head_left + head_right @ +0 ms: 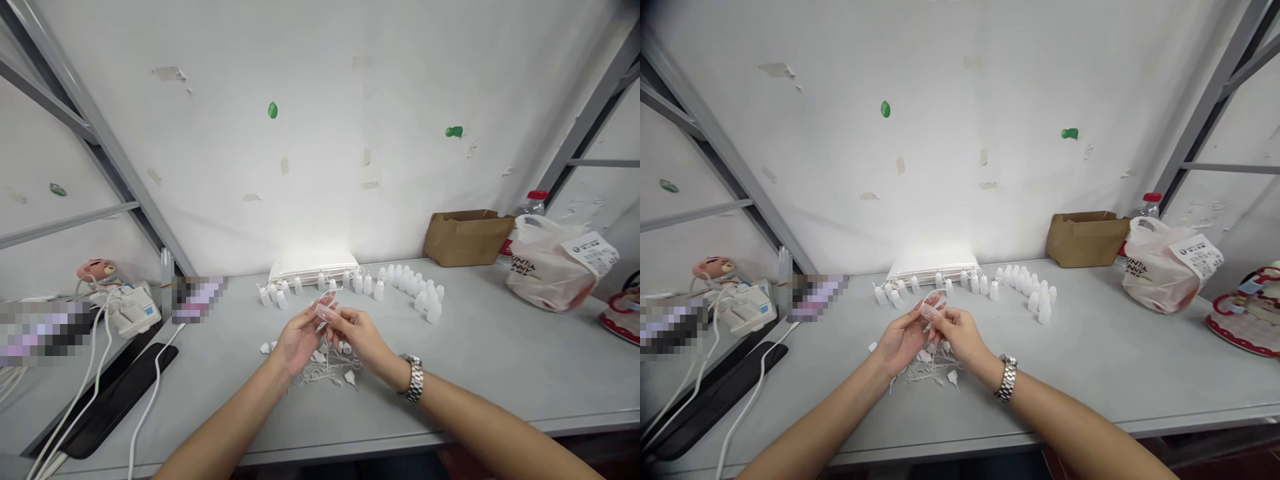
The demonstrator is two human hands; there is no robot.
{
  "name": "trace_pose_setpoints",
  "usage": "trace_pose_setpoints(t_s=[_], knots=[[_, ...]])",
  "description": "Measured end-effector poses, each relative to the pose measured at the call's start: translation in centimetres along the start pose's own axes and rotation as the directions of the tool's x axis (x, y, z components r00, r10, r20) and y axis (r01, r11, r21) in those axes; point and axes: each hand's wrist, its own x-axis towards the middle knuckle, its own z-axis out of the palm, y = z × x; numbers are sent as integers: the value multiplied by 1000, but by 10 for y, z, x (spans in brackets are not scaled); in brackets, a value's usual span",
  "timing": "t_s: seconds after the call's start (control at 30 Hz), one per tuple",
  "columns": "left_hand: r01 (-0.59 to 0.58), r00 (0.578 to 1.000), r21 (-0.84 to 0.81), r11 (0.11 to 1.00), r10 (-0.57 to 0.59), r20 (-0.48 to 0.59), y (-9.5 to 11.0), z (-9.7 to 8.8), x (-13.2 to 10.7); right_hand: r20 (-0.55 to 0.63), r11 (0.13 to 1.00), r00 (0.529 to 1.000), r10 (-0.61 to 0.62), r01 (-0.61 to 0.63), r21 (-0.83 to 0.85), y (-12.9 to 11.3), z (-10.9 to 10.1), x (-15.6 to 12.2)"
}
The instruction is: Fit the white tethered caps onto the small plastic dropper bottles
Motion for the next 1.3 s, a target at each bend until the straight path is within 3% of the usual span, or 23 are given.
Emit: trace_pose_setpoints(t_s=[0.07,0.13,0.2,0.27,0.37,0.43,0.53,0.63,0.73,0.83,0.9,1.03,1.13,1.23,1.3], knots=[[-26,1000,37,999,26,9,2,1,0,125,967,988,95,-121,223,-4,-3,2],[-53,998,84,995,55,-21,3,0,0,177,951,976,127,-171,259,-4,-6,5],[-96,991,126,987,107,-81,3,0,1,116,984,988,104,-120,135,1,-7,6],[-141,979,149,979,160,-124,1,0,1,-25,995,999,-35,33,-94,6,-6,5],[-182,974,149,972,199,-104,-2,2,0,-143,896,945,-294,220,-387,10,-3,1],[-183,978,146,972,195,-76,-2,3,-1,-135,886,946,-296,219,-408,9,-1,-1],[-127,991,143,982,131,-25,-1,3,-3,-75,969,991,-107,87,-233,2,0,-1],[-80,996,151,985,74,42,3,2,-3,58,999,998,28,-29,23,-4,-2,0],[-62,994,162,985,47,95,7,1,-3,230,939,967,108,-176,296,-6,-6,2],[-57,996,186,981,44,74,9,2,-2,328,874,932,156,-284,394,-6,-8,3],[-88,996,228,970,85,24,8,4,-2,260,908,952,159,-244,340,-5,-7,4],[-116,993,264,958,118,7,7,4,0,-19,981,996,89,-84,174,-3,-5,6],[-114,989,249,962,135,-68,7,1,3,-57,968,994,96,-80,236,-3,-8,7],[-231,919,349,908,321,-229,9,-2,3,-23,936,990,139,-124,329,-5,-10,6],[-311,856,439,843,449,-256,10,-3,2,14,919,987,163,-157,361,-7,-11,4]])
